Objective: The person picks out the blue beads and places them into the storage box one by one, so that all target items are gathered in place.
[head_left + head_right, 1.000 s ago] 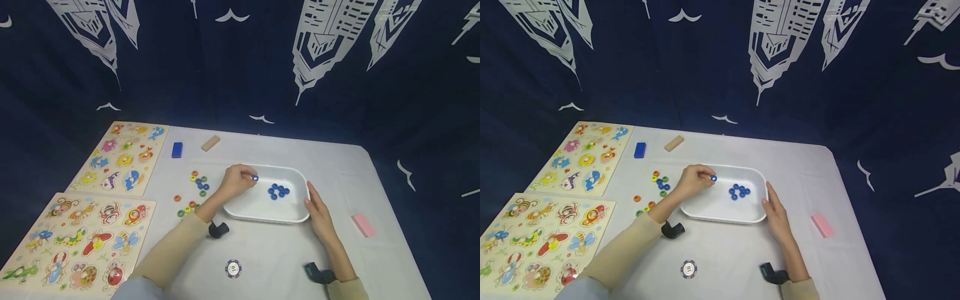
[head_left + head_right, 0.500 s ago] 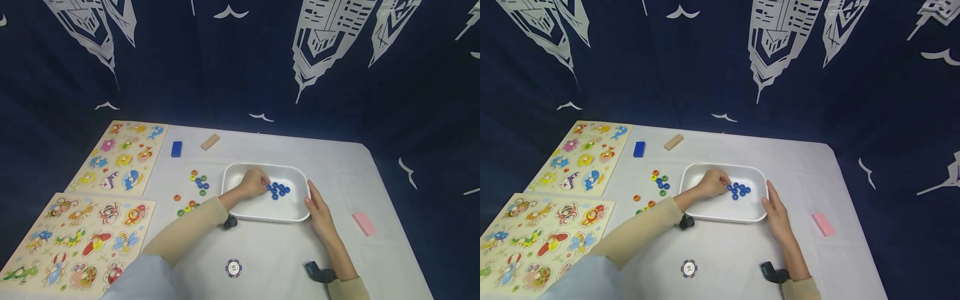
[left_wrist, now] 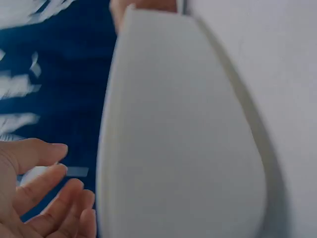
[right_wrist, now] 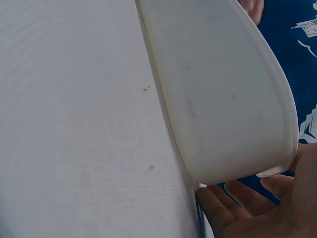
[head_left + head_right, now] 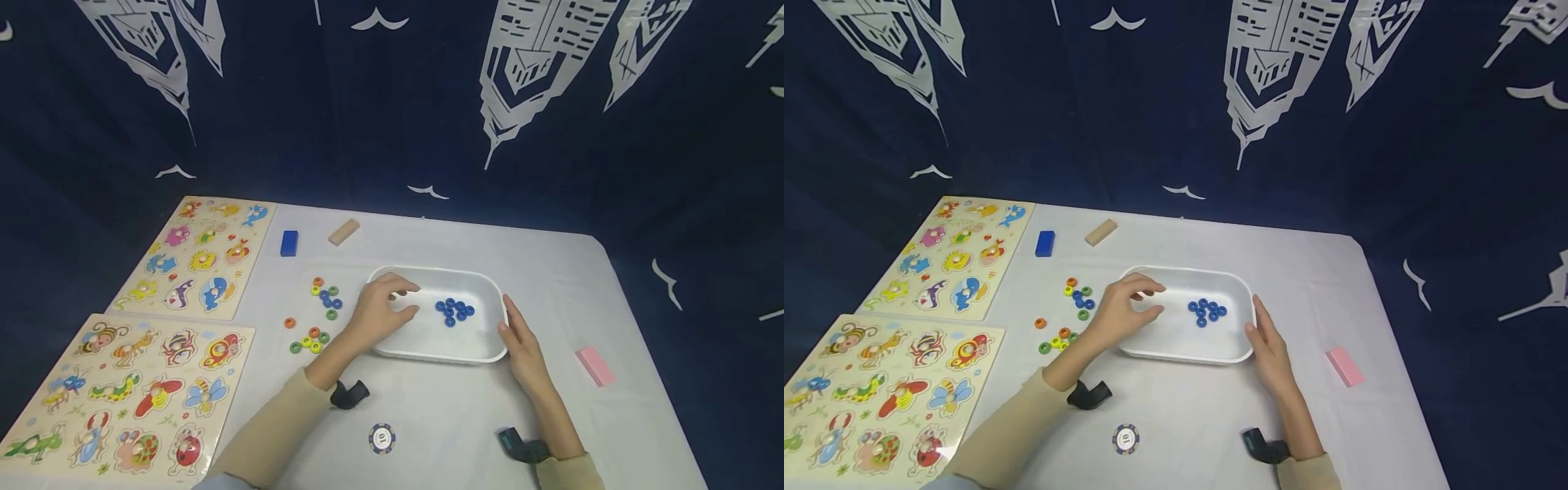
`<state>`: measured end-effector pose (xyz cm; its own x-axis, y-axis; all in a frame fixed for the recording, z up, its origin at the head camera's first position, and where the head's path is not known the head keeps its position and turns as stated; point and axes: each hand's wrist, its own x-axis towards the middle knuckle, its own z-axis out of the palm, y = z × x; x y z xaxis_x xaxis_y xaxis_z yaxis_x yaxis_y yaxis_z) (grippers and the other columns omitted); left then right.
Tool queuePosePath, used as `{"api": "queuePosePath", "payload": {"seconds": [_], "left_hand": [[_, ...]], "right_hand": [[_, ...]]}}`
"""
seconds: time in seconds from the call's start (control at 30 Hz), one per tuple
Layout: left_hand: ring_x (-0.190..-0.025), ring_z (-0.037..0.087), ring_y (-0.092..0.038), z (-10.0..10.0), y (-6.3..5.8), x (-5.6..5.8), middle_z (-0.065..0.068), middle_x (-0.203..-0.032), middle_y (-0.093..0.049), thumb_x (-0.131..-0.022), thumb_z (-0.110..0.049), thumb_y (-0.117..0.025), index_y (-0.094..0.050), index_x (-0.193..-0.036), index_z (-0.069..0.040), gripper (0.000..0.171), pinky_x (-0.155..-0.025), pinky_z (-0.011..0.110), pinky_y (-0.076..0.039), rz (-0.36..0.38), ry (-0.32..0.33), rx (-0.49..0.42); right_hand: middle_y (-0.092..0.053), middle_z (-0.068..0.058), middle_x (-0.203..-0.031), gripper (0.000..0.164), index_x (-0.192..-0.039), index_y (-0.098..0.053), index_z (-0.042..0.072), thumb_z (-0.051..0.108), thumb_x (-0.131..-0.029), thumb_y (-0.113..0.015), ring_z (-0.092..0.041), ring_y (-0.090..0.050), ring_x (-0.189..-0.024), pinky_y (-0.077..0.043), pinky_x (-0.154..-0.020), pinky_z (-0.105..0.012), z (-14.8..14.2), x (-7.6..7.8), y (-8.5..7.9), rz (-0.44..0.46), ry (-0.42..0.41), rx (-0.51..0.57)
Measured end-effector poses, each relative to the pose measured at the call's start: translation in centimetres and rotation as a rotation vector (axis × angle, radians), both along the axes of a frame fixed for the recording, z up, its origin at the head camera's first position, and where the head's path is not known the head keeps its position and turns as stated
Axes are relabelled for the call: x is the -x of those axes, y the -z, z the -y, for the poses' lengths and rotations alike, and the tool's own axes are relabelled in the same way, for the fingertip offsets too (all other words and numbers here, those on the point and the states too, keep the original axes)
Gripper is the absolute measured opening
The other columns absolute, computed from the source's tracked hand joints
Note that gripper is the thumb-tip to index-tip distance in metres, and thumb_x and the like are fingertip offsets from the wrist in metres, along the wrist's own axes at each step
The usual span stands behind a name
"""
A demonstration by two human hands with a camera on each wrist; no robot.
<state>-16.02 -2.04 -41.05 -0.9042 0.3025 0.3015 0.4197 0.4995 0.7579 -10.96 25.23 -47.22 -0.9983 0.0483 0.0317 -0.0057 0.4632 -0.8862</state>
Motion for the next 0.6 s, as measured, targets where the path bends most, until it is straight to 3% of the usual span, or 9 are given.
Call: {"api": "queuePosePath", "payload": {"seconds": [0.17,0.33,0.47,0.6], "left_hand": [[-0.090,0.012,-0.056,5.2,0.6,-0.7,-0.002,-0.096,-0.062,-0.069,-0.012,-0.073,-0.067,-0.093,-0.012,0.025,-0.078,0.033,-0.049,-0.029,-0.197,-0.153],[-0.092,0.013,-0.055,9.4,1.3,-0.7,-0.001,-0.097,-0.061,-0.070,-0.013,-0.073,-0.067,-0.093,-0.013,0.024,-0.082,0.035,-0.046,-0.002,-0.371,-0.177],[-0.089,0.017,-0.055,11.2,1.9,-0.4,0.002,-0.095,-0.062,-0.071,-0.014,-0.072,-0.067,-0.093,-0.011,0.022,-0.080,0.038,-0.045,-0.048,-0.415,-0.200],[-0.088,0.015,-0.056,12.4,5.0,0.9,0.000,-0.095,-0.063,-0.071,-0.019,-0.073,-0.067,-0.095,-0.014,0.025,-0.079,0.034,-0.045,-0.049,-0.395,-0.195]], "right_hand": [[-0.016,0.002,-0.148,0.050,-0.140,-0.020,0.030,0.032,-0.094,-0.038,-0.025,-0.016,-0.135,-0.018,-0.106,-0.048,0.0,0.0,0.0,-0.010,-0.004,-0.003],[-0.016,0.003,-0.148,0.050,-0.140,-0.019,0.031,0.034,-0.093,-0.037,-0.025,-0.017,-0.135,-0.020,-0.106,-0.048,-0.1,0.1,0.1,-0.014,0.008,-0.019],[-0.016,0.002,-0.148,0.051,-0.140,-0.018,0.031,0.036,-0.093,-0.036,-0.025,-0.016,-0.135,-0.019,-0.106,-0.047,-0.1,0.1,0.2,-0.011,0.003,-0.016],[-0.015,0.001,-0.148,0.051,-0.141,-0.018,0.029,0.035,-0.094,-0.036,-0.026,-0.015,-0.135,-0.018,-0.106,-0.048,-0.1,0.1,0.2,-0.006,-0.009,-0.006]]}}
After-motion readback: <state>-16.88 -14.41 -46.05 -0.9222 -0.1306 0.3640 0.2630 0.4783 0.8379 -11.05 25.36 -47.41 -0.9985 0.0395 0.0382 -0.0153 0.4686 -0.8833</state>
